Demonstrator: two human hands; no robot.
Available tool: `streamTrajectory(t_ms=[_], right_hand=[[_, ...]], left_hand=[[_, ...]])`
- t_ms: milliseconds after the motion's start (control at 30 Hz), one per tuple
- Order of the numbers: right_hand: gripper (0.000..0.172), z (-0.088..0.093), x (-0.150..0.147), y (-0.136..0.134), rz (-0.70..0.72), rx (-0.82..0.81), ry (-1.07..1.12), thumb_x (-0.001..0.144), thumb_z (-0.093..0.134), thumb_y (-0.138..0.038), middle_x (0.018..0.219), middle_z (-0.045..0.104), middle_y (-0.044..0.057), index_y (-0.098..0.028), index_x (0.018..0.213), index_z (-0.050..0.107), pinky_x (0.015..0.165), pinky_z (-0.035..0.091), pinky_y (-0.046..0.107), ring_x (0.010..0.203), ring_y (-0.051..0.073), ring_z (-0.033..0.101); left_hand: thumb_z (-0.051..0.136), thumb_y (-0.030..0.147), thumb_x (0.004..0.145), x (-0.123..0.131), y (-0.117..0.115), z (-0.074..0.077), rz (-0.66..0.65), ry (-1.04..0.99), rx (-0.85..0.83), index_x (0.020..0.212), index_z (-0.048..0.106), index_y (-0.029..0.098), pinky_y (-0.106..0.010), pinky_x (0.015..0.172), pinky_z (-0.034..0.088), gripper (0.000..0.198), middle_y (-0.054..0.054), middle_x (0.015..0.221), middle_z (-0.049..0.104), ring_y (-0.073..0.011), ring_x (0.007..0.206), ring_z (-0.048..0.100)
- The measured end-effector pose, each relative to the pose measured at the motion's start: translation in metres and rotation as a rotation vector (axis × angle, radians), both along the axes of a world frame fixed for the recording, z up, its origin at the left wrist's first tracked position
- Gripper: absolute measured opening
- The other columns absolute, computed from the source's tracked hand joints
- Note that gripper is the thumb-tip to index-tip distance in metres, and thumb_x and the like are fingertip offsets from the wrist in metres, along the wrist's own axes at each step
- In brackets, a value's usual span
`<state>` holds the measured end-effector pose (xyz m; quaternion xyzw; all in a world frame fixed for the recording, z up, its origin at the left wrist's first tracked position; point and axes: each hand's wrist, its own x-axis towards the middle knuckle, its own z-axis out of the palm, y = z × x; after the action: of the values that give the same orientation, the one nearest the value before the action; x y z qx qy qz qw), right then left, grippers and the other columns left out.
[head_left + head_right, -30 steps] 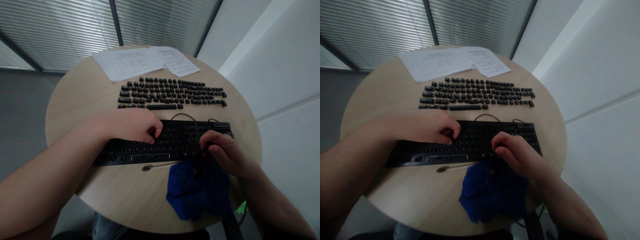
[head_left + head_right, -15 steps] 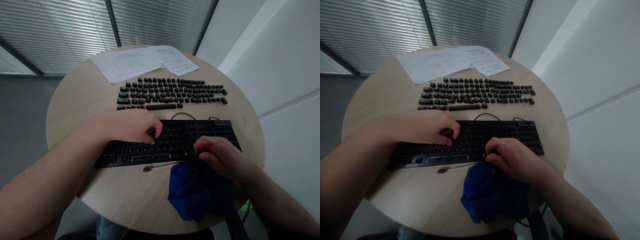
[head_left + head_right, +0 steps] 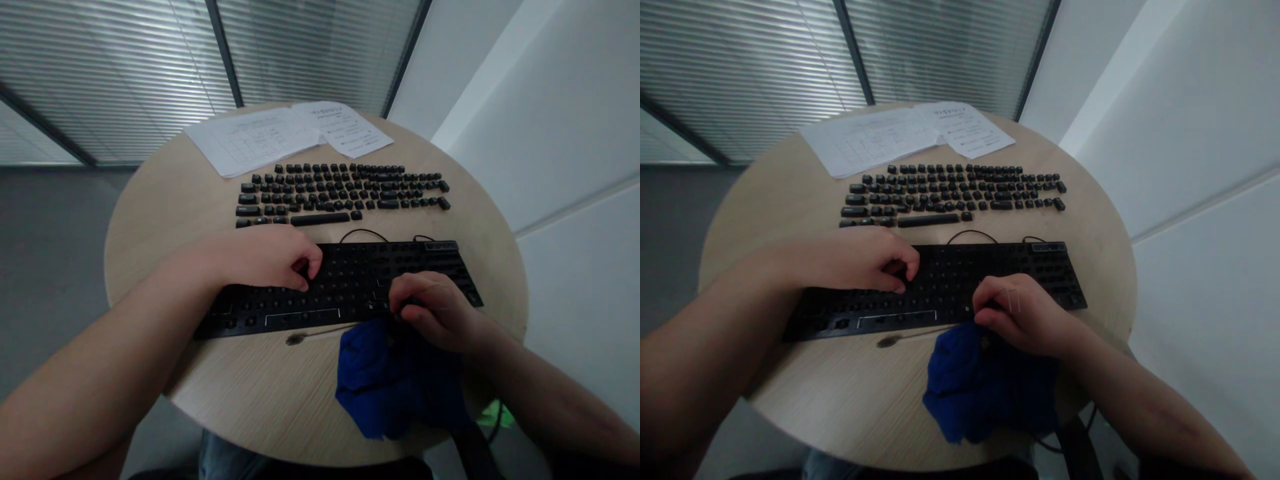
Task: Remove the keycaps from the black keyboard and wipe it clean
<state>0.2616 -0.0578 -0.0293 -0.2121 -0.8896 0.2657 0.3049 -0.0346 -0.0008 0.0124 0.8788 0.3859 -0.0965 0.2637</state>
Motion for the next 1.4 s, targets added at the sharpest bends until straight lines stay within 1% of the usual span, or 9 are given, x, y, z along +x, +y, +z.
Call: streamTrajectory(t_ms=[300, 400, 500, 733, 900, 1000, 1100, 1300, 1400], right_hand=[[0.034, -0.025, 0.0, -0.004, -0.072, -0.018, 0.202, 0.111, 0.051, -0.047, 0.063, 0.061, -0.002, -0.022, 0.09, 0.062, 0.049, 0.045, 0.024, 0.05, 0.013, 0.059], [0.034, -0.03, -0.004, -0.01, -0.101, -0.18, 0.388, 0.11, 0.051, -0.05, 0.064, 0.061, -0.003, -0.023, 0.092, 0.062, 0.049, 0.051, 0.025, 0.049, 0.013, 0.061], [0.033, -0.029, -0.005, -0.012, -0.183, -0.356, 0.631, 0.109, 0.053, -0.053, 0.067, 0.06, -0.003, -0.025, 0.094, 0.063, 0.048, 0.058, 0.029, 0.048, 0.014, 0.062], [0.035, -0.016, 0.003, 0.004, -0.375, -0.278, 0.736, 0.102, 0.065, -0.055, 0.069, 0.061, -0.003, -0.025, 0.086, 0.065, 0.043, 0.057, 0.029, 0.045, 0.013, 0.06], [0.022, -0.015, 0.005, 0.003, -0.286, -0.387, 0.688, 0.105, 0.064, -0.043, 0.07, 0.066, -0.002, -0.024, 0.095, 0.069, 0.051, 0.057, 0.028, 0.055, 0.016, 0.069], [0.019, -0.018, 0.002, -0.003, -0.208, -0.459, 0.625, 0.108, 0.06, -0.041, 0.078, 0.073, 0.0, -0.026, 0.105, 0.071, 0.056, 0.06, 0.03, 0.061, 0.016, 0.073], [0.016, -0.018, -0.003, -0.006, -0.143, -0.465, 0.599, 0.108, 0.061, -0.038, 0.087, 0.076, 0.002, -0.027, 0.11, 0.072, 0.057, 0.062, 0.03, 0.063, 0.017, 0.075], [0.018, -0.014, -0.006, -0.005, -0.044, -0.361, 0.551, 0.11, 0.056, -0.032, 0.095, 0.076, 0.003, -0.027, 0.114, 0.072, 0.059, 0.063, 0.029, 0.067, 0.016, 0.076], [0.021, -0.013, -0.002, -0.004, 0.011, -0.226, 0.448, 0.11, 0.053, -0.027, 0.09, 0.075, 0.005, -0.025, 0.12, 0.071, 0.065, 0.063, 0.03, 0.073, 0.017, 0.075]], left_hand=[[0.075, 0.024, 0.083, 0.0, -0.002, 0.0, 0.024, 0.012, -0.008, 0.095, 0.079, 0.027, -0.027, 0.066, 0.039, 0.012, 0.003, 0.081, 0.072, -0.016, 0.07, 0.063], [0.076, 0.024, 0.083, 0.001, -0.002, 0.0, 0.038, 0.021, 0.0, 0.095, 0.079, 0.027, -0.028, 0.066, 0.039, 0.013, 0.003, 0.082, 0.073, -0.0165, 0.072, 0.064], [0.077, 0.022, 0.083, 0.002, -0.003, 0.0, 0.042, 0.024, 0.001, 0.094, 0.08, 0.026, -0.028, 0.067, 0.039, 0.012, 0.002, 0.081, 0.072, -0.0168, 0.073, 0.063], [0.078, 0.02, 0.082, -0.001, -0.001, -0.001, 0.011, -0.003, 0.016, 0.091, 0.08, 0.025, -0.027, 0.064, 0.038, 0.01, 0.003, 0.077, 0.07, -0.0154, 0.069, 0.062], [0.072, 0.033, 0.091, -0.002, -0.002, -0.001, 0.016, -0.23, 0.005, 0.106, 0.08, 0.023, -0.026, 0.064, 0.043, 0.02, 0.002, 0.078, 0.071, -0.0146, 0.069, 0.065], [0.068, 0.038, 0.094, 0.004, -0.01, 0.003, 0.11, -0.504, 0.017, 0.123, 0.076, 0.021, -0.026, 0.066, 0.049, 0.035, -0.002, 0.094, 0.076, -0.0146, 0.075, 0.068], [0.071, 0.035, 0.091, 0.011, -0.02, 0.004, 0.142, -0.682, -0.001, 0.129, 0.074, 0.019, -0.024, 0.067, 0.051, 0.041, -0.005, 0.11, 0.077, -0.0145, 0.082, 0.071], [0.076, 0.038, 0.089, 0.017, -0.023, -0.001, 0.199, -0.694, -0.268, 0.119, 0.079, 0.019, -0.023, 0.054, 0.048, 0.036, 0.003, 0.076, 0.07, -0.0113, 0.058, 0.063], [0.08, 0.037, 0.084, 0.018, -0.021, 0.0, 0.213, -0.677, -0.254, 0.107, 0.081, 0.018, -0.022, 0.056, 0.047, 0.03, 0.003, 0.074, 0.07, -0.0112, 0.061, 0.062]])
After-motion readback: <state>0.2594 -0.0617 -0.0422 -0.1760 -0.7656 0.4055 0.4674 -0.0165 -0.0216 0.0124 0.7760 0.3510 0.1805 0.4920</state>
